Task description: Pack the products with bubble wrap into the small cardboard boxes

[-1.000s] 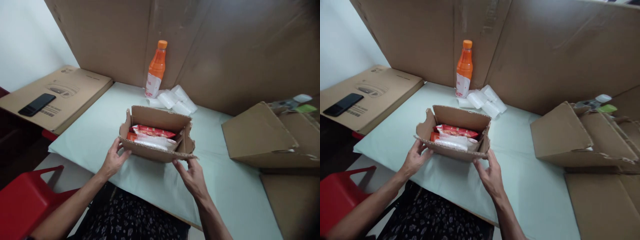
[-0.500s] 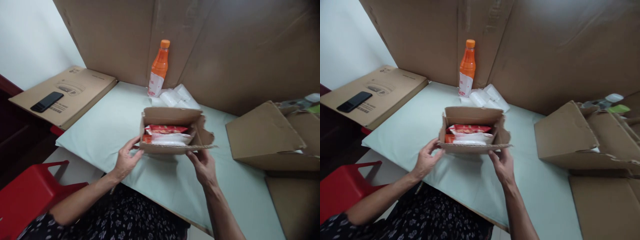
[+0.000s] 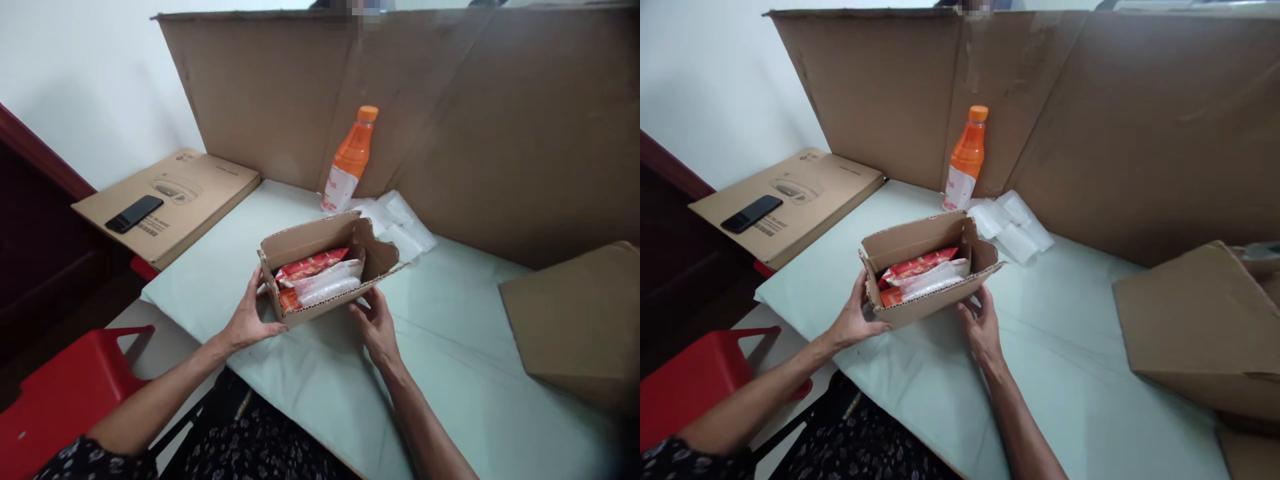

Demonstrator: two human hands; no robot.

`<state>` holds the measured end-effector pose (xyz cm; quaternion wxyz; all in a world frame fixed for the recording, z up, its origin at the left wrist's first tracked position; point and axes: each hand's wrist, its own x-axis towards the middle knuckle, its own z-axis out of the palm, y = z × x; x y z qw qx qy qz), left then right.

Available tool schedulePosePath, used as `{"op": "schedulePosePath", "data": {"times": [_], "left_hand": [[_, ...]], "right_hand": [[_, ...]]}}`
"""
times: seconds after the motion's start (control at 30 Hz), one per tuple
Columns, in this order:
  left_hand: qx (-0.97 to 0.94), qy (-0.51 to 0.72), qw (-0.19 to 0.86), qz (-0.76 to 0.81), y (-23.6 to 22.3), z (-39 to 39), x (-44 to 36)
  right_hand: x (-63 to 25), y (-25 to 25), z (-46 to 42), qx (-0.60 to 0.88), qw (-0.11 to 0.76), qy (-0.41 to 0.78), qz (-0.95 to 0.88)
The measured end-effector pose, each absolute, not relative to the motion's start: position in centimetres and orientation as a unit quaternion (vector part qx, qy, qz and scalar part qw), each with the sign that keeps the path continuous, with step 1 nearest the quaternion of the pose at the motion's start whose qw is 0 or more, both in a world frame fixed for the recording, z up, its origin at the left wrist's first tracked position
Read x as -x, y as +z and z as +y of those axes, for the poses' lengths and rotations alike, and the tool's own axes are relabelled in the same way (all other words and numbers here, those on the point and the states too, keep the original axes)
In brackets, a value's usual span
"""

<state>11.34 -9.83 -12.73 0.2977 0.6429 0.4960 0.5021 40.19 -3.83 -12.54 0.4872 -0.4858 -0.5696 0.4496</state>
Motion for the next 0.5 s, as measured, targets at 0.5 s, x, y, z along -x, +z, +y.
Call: {"op": "schedulePosePath", "data": {"times": [0.5], "left_hand": [[-0.496, 0.619, 0.100, 0.600, -9.7, -0.4, 2.8]], "right_hand": [[-17.7, -6.7, 14.1, 0.359, 0.410, 0.421, -0.725]]}}
